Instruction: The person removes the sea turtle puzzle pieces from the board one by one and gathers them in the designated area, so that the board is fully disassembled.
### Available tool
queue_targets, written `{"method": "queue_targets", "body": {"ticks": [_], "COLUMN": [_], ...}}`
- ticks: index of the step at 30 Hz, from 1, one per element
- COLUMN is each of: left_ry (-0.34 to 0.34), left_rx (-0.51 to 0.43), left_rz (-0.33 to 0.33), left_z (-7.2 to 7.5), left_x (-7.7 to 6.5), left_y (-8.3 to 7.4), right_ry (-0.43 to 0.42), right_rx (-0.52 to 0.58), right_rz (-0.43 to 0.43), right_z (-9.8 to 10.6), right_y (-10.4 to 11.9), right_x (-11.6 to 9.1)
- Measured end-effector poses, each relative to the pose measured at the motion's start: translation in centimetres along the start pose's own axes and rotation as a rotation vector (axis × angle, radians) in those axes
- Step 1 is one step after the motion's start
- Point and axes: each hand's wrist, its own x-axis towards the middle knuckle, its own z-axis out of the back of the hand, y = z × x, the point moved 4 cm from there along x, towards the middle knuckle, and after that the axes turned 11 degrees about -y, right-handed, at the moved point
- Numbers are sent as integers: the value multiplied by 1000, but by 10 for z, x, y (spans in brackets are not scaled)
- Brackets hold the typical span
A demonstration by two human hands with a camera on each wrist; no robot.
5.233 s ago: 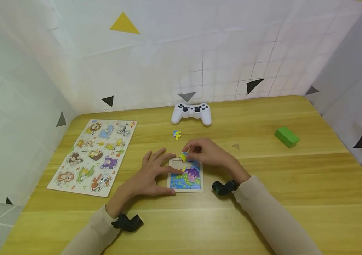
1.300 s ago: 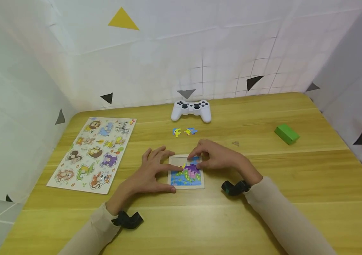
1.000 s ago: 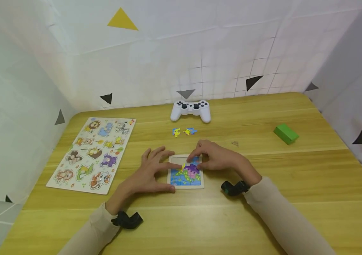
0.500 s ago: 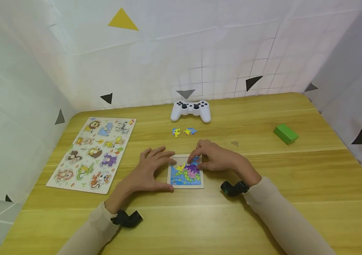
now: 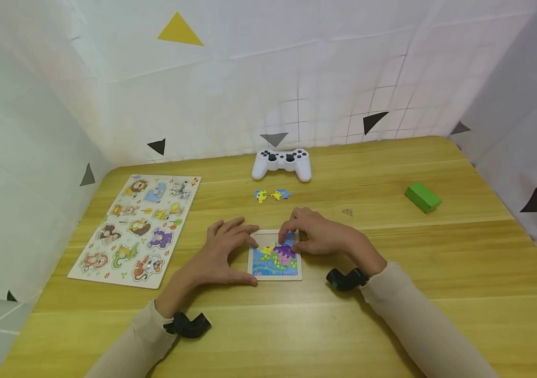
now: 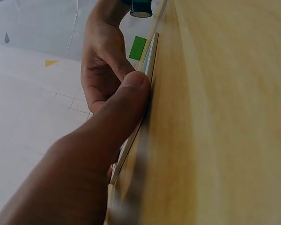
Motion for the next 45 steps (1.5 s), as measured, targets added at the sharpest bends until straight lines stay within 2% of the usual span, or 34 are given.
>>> {"method": "queue_targets", "body": {"ticks": [9, 16, 31, 38, 45], "left_ry": [-15, -6, -13, -1, 1], "left_rx": [-7, -2, -16, -10, -12], "left_rz": [-17, -6, -7, 6, 5], "left_z": [0, -1, -1, -1, -2], "left_x": [0, 0, -1, -2, -1], "left_y": [-2, -2, -2, -1, -1], "right_ry": [2, 10, 5, -17, -3], "right_rx": [0, 25, 103, 98, 89], "right_rz": [6, 17, -147, -108, -81], "right_z": [0, 0, 3, 5, 5], "right_y": [2, 5, -1, -3, -6], "right_x": [0, 0, 1, -1, 0]}}
